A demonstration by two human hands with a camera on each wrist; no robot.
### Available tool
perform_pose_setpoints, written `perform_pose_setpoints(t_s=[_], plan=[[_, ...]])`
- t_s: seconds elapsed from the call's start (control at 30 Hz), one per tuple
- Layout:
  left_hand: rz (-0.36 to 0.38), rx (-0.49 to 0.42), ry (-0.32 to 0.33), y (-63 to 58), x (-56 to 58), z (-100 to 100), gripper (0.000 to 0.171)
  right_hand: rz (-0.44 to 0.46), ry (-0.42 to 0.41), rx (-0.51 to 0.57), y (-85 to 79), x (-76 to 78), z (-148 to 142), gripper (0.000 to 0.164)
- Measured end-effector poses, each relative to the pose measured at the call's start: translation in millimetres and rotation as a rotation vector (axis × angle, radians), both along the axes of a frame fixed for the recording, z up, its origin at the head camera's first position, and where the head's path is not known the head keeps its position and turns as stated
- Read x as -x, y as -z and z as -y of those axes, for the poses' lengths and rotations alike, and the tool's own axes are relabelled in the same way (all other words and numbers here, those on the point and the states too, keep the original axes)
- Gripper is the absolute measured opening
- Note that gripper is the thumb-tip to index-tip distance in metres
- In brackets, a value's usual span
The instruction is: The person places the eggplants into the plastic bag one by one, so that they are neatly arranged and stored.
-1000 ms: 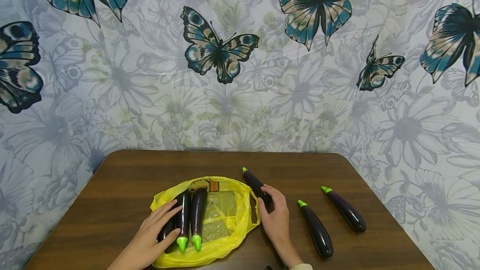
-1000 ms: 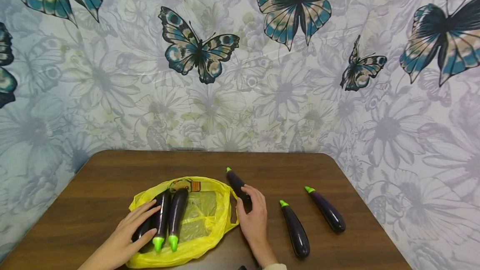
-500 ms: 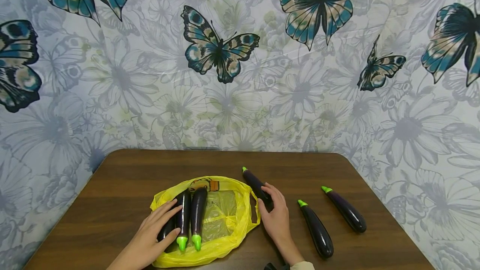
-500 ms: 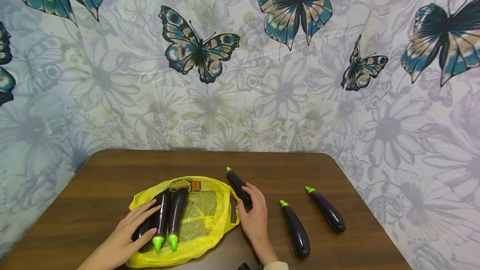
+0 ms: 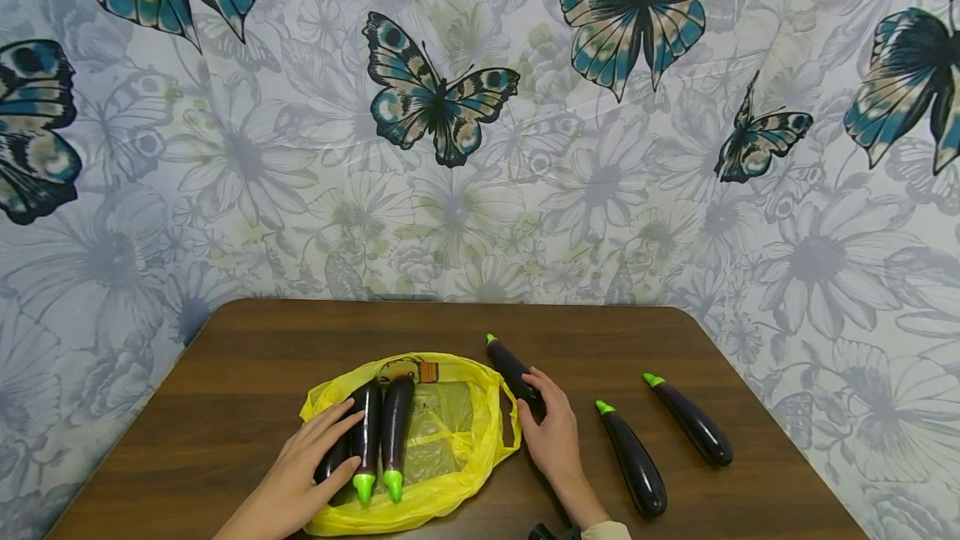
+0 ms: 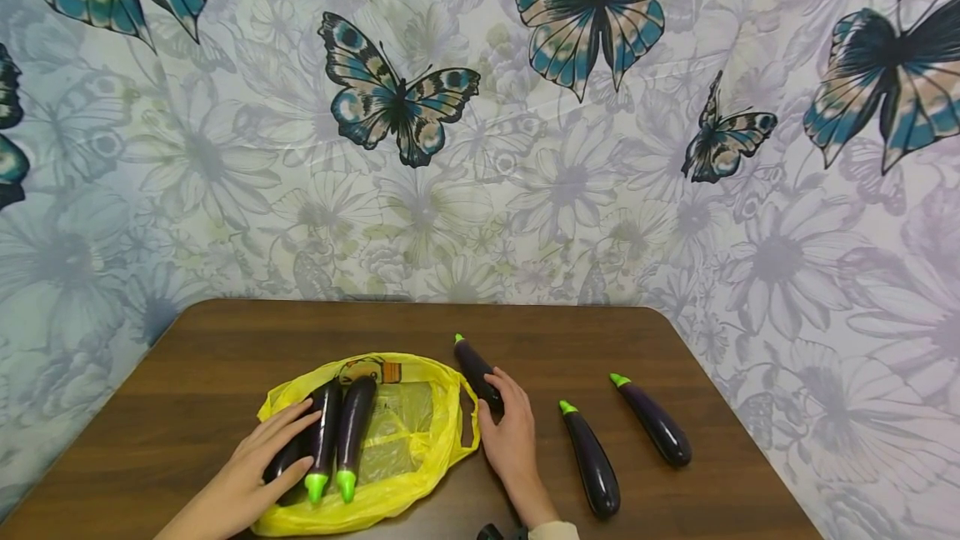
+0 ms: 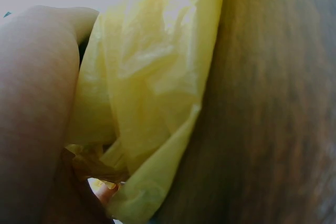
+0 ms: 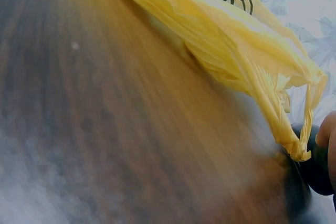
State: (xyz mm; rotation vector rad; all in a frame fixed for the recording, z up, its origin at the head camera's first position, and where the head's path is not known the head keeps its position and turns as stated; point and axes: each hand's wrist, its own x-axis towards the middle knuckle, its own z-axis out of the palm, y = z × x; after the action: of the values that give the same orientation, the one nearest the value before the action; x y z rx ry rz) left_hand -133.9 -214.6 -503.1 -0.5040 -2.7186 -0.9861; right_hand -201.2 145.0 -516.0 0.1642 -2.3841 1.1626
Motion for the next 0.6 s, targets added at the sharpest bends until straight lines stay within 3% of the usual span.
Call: perform_pose_setpoints(t_s=[0.6], plan=[[0.015,-0.006,0.004,-0.7,-0.2,0.4,0.054,-0.047,0.025,-0.019,2.6,2.0,-0.6,0.038]])
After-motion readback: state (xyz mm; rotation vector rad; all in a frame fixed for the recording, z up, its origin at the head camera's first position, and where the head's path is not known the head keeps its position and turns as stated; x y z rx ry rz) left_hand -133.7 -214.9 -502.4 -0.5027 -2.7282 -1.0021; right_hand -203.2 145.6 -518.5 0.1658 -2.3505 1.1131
